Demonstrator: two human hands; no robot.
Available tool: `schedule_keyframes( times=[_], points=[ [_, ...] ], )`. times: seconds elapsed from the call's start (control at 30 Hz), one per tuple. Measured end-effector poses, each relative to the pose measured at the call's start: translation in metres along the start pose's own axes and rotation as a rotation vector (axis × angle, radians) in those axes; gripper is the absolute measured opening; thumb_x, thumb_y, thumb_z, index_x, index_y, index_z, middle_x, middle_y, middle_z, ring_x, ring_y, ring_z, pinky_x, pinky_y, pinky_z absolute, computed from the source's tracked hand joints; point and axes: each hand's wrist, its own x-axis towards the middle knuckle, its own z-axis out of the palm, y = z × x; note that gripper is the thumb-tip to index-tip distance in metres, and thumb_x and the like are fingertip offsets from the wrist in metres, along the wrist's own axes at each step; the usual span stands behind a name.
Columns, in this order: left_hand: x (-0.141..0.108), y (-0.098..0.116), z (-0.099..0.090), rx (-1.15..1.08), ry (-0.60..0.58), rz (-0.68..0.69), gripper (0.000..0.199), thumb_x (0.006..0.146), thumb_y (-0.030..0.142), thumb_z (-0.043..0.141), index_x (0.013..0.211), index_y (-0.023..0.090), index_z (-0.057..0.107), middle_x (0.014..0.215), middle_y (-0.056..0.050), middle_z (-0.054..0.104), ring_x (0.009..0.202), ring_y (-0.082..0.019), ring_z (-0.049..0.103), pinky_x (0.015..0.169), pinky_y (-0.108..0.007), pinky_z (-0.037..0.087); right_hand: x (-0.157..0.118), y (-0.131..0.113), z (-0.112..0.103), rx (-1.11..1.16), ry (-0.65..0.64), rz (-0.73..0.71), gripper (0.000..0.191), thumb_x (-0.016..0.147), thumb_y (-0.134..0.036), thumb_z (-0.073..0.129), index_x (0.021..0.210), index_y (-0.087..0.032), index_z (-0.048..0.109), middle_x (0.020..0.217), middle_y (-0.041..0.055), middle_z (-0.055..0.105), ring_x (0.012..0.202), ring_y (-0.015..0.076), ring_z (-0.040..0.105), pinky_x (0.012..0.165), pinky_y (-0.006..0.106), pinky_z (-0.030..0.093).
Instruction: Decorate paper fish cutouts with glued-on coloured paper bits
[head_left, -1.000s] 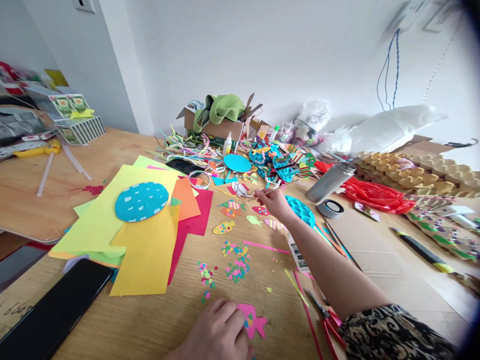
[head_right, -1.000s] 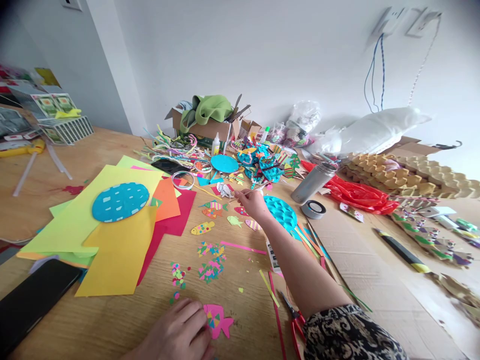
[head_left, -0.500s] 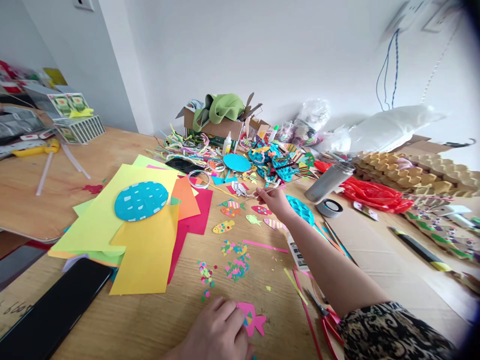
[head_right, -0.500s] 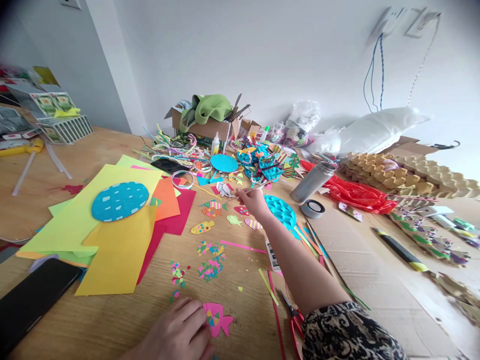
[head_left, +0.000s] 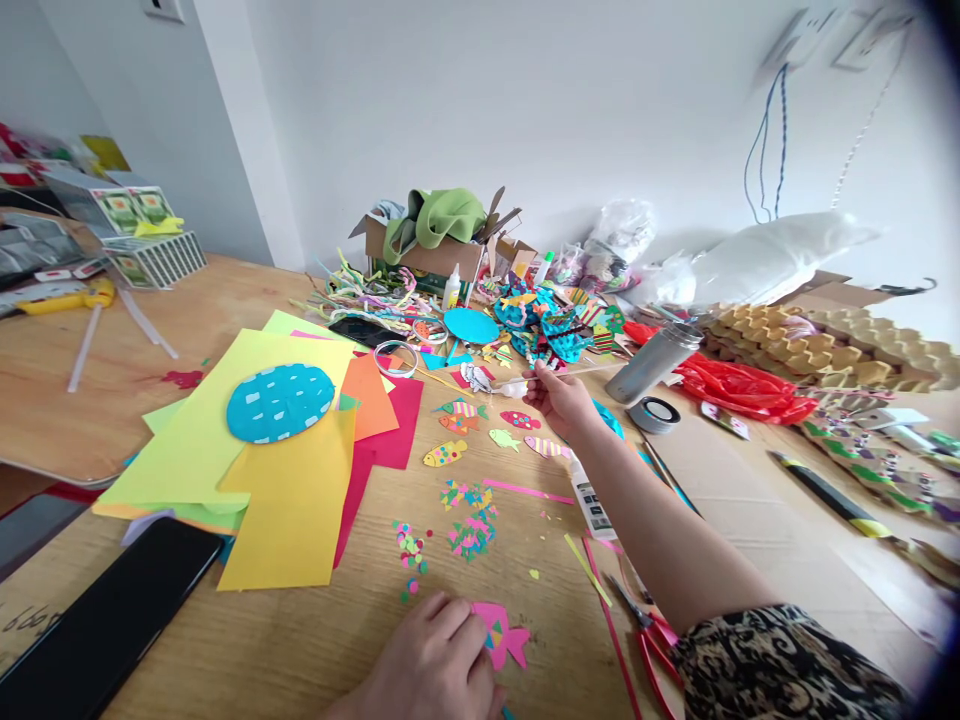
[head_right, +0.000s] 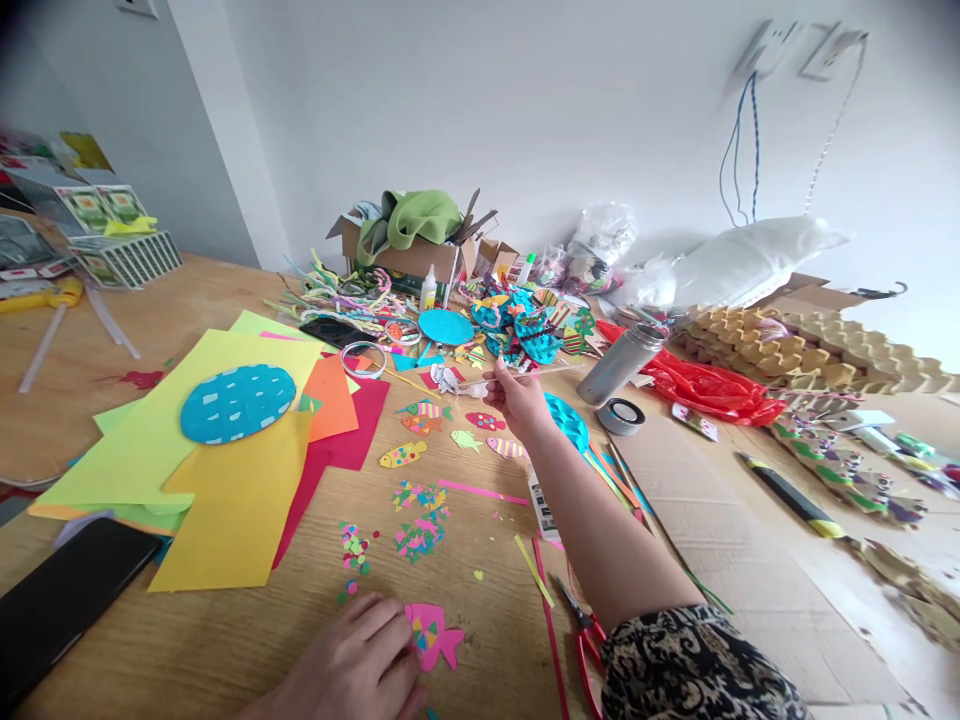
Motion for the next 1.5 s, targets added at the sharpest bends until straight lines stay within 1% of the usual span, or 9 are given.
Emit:
schedule_keyframes(
  times=[0.27, 0.37, 0.47, 0.6, 0.67, 0.8, 0.9, 1.03, 1.5],
  points=[
    [0.0, 0.003, -0.003, 0.01, -0.011, -0.015, 0.023, 0.083, 0.021, 0.057, 0.061, 0.018, 0.05, 0.062, -0.001, 0.048, 0.063, -0.017, 0.051, 0.057, -0.03, 0.038, -0.026, -0.037, -0.003, 0.204, 0.027, 0.032, 0.027, 0.083, -0.038, 0.071, 0.073, -0.015, 0.062, 0.052, -0.0057, 0.051, 0.044, 0.0041, 0.046, 0.048, 0.016, 0.049],
    [0.004, 0.006, -0.015, -0.018, -0.114, -0.048, 0.018, 0.082, 0.018, 0.057, 0.064, 0.018, 0.052, 0.065, -0.001, 0.05, 0.065, -0.018, 0.051, 0.059, -0.032, 0.04, -0.054, -0.051, -0.01, 0.268, 0.001, 0.027, 0.026, 0.082, -0.037, 0.073, 0.072, -0.016, 0.062, 0.053, -0.006, 0.05, 0.045, 0.0041, 0.045, 0.05, 0.017, 0.05],
    [0.009, 0.01, -0.029, -0.044, -0.252, -0.038, 0.015, 0.084, 0.015, 0.056, 0.069, 0.017, 0.054, 0.071, -0.003, 0.053, 0.072, -0.021, 0.054, 0.064, -0.035, 0.044, -0.097, -0.055, -0.017, 0.259, -0.094, -0.042, 0.023, 0.08, -0.037, 0.074, 0.074, -0.017, 0.065, 0.06, -0.0045, 0.053, 0.051, 0.0054, 0.049, 0.056, 0.019, 0.051],
    [0.014, 0.011, -0.037, -0.046, -0.358, -0.032, 0.016, 0.088, 0.019, 0.055, 0.073, 0.016, 0.058, 0.072, -0.003, 0.054, 0.072, -0.021, 0.054, 0.065, -0.036, 0.045, -0.166, -0.041, -0.018, 0.011, -0.156, -0.101, 0.02, 0.078, -0.036, 0.076, 0.078, -0.017, 0.069, 0.071, 0.0, 0.059, 0.06, 0.009, 0.054, 0.06, 0.022, 0.05],
    [0.014, 0.011, -0.038, -0.033, -0.379, -0.024, 0.014, 0.088, 0.019, 0.055, 0.076, 0.015, 0.059, 0.073, -0.003, 0.055, 0.072, -0.021, 0.055, 0.066, -0.037, 0.046, -0.195, -0.025, -0.014, -0.151, -0.152, -0.152, 0.023, 0.086, -0.039, 0.067, 0.079, -0.017, 0.069, 0.076, 0.0027, 0.062, 0.064, 0.0106, 0.057, 0.059, 0.023, 0.049],
    [0.014, 0.012, -0.04, -0.012, -0.38, -0.009, 0.013, 0.088, 0.02, 0.055, 0.078, 0.015, 0.061, 0.073, -0.003, 0.056, 0.071, -0.022, 0.055, 0.065, -0.038, 0.046, -0.23, 0.011, -0.004, -0.399, -0.18, -0.257, 0.034, 0.097, -0.041, 0.048, 0.08, -0.016, 0.065, 0.068, 0.0031, 0.061, 0.062, 0.0128, 0.059, 0.059, 0.026, 0.047],
    [0.016, 0.011, -0.041, -0.012, -0.367, -0.016, 0.013, 0.088, 0.019, 0.054, 0.079, 0.015, 0.062, 0.075, -0.004, 0.058, 0.072, -0.022, 0.056, 0.065, -0.038, 0.046, -0.238, 0.029, 0.003, -0.524, -0.188, -0.396, 0.032, 0.099, -0.035, 0.044, 0.077, -0.017, 0.06, 0.067, 0.0018, 0.058, 0.059, 0.0116, 0.057, 0.055, 0.024, 0.044],
    [0.018, 0.01, -0.04, -0.02, -0.345, -0.024, 0.014, 0.089, 0.017, 0.053, 0.079, 0.015, 0.062, 0.074, -0.004, 0.058, 0.071, -0.022, 0.056, 0.065, -0.037, 0.047, -0.24, 0.032, 0.006, -0.683, -0.272, -0.541, 0.029, 0.099, -0.023, 0.042, 0.073, -0.018, 0.053, 0.068, 0.0012, 0.057, 0.059, 0.0107, 0.054, 0.056, 0.024, 0.042],
    [0.018, 0.01, -0.041, -0.02, -0.357, -0.02, 0.012, 0.088, 0.016, 0.054, 0.079, 0.016, 0.062, 0.073, -0.004, 0.058, 0.069, -0.021, 0.055, 0.064, -0.036, 0.045, -0.238, 0.036, 0.009, -0.795, -0.363, -0.627, 0.022, 0.097, -0.015, 0.042, 0.077, -0.02, 0.05, 0.07, 0.0015, 0.057, 0.062, 0.0124, 0.053, 0.059, 0.025, 0.042]
  ],
)
